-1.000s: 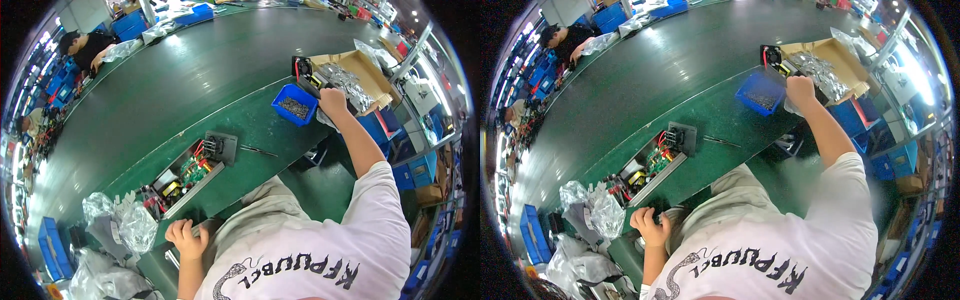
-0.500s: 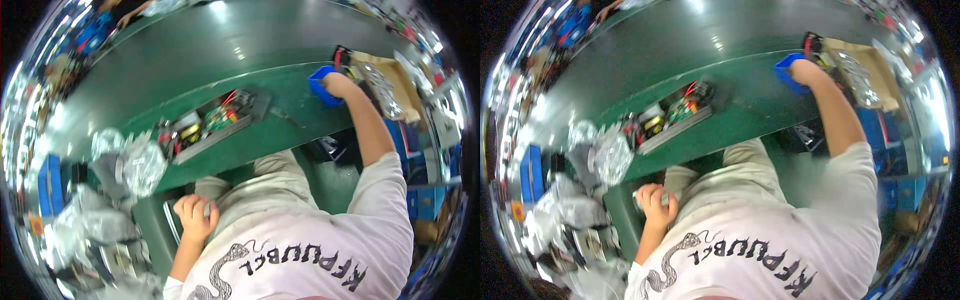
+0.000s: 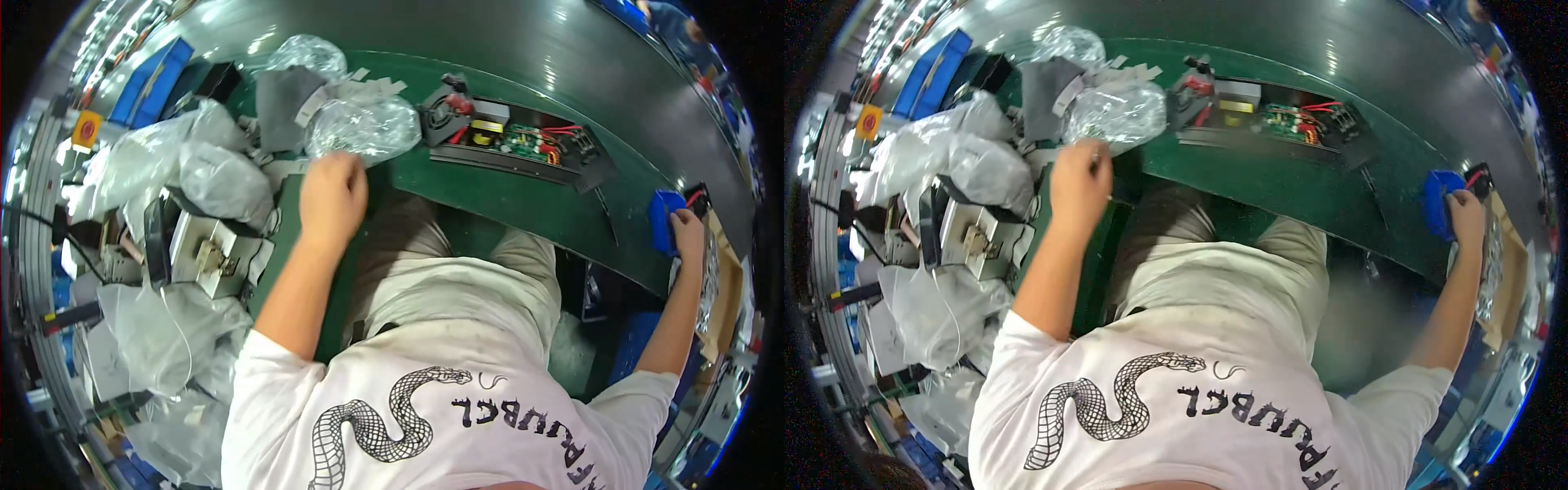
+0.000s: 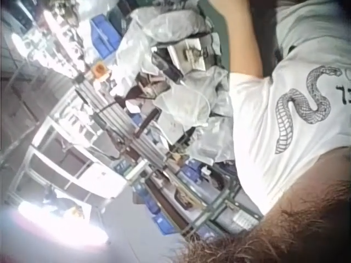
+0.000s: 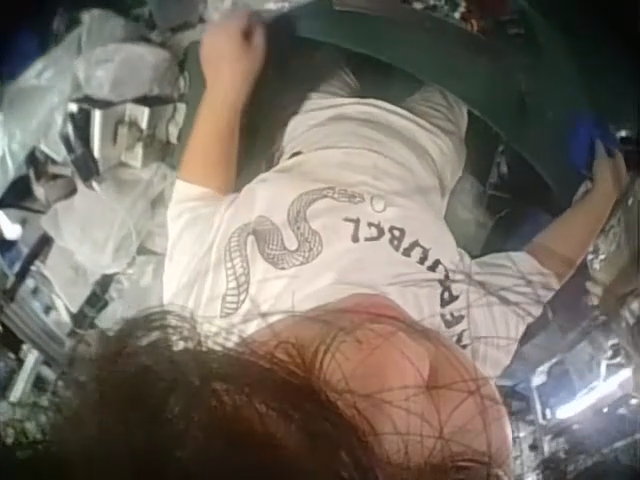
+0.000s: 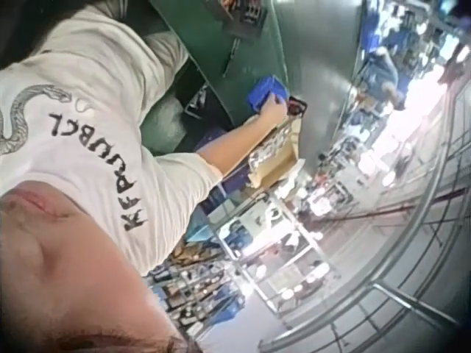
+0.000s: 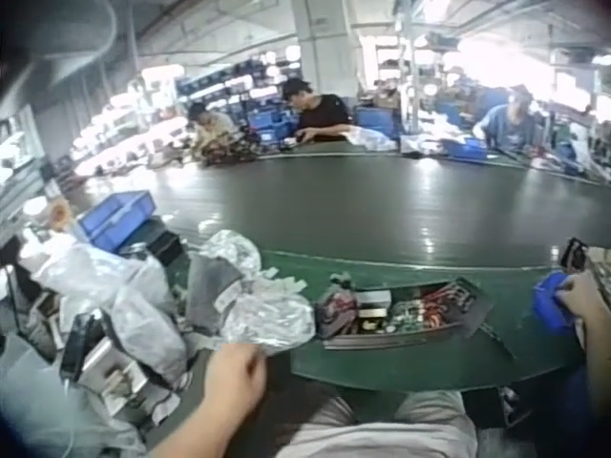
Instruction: Manually connecting wires and components within an electronic device enclosure on a production line.
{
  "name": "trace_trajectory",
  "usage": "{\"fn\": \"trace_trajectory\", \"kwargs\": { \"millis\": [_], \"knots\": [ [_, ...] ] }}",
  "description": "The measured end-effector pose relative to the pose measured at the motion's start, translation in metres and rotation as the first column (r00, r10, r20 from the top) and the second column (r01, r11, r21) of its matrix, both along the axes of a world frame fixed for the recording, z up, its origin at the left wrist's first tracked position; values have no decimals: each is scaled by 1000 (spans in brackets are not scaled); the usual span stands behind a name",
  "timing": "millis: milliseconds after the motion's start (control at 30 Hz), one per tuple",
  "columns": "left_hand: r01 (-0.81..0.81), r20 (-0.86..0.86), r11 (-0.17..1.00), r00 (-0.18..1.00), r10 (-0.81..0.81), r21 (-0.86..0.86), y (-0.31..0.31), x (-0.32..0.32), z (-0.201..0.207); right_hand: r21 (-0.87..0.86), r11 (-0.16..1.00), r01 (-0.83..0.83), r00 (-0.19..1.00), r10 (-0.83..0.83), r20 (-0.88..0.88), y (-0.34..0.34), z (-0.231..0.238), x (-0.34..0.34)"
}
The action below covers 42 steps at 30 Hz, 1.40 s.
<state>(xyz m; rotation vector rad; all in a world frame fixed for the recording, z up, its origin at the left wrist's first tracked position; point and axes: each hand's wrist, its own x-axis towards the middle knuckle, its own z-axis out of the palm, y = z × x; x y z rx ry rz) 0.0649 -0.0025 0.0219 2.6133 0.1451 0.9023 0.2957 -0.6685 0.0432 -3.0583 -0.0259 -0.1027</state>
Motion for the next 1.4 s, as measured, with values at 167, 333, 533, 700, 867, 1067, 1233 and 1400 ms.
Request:
{"fn": "trace_trajectory", "kwargs": {
  "millis": [167,333,533,700,867,1067,1233,1400],
  "knots": [
    [-119,-245,977,956,160,175,70,28,-26,271,963,6,931,-103,349,82,27,-45],
    [-173,-293,941,920,260,291,57,29,-19,459,859,-228,927,47,372,166,6,-121],
    [-93,-467,925,842,270,368,64,48,-12,623,743,-245,951,58,305,213,-18,-160],
    [-137,-280,909,924,260,394,70,42,-32,658,714,-240,965,103,240,226,-10,-170],
    [-174,-364,906,874,323,386,64,43,-28,643,728,-239,969,134,209,227,-12,-170],
    [-192,-314,934,905,287,300,70,45,-27,659,711,-245,969,169,178,242,-18,-170],
    [-126,-411,917,865,289,380,63,57,-8,660,717,-225,974,188,129,251,-19,-171],
    [-109,-379,866,868,322,487,63,58,-16,683,703,-199,979,169,111,255,-20,-173]
  ]
}}
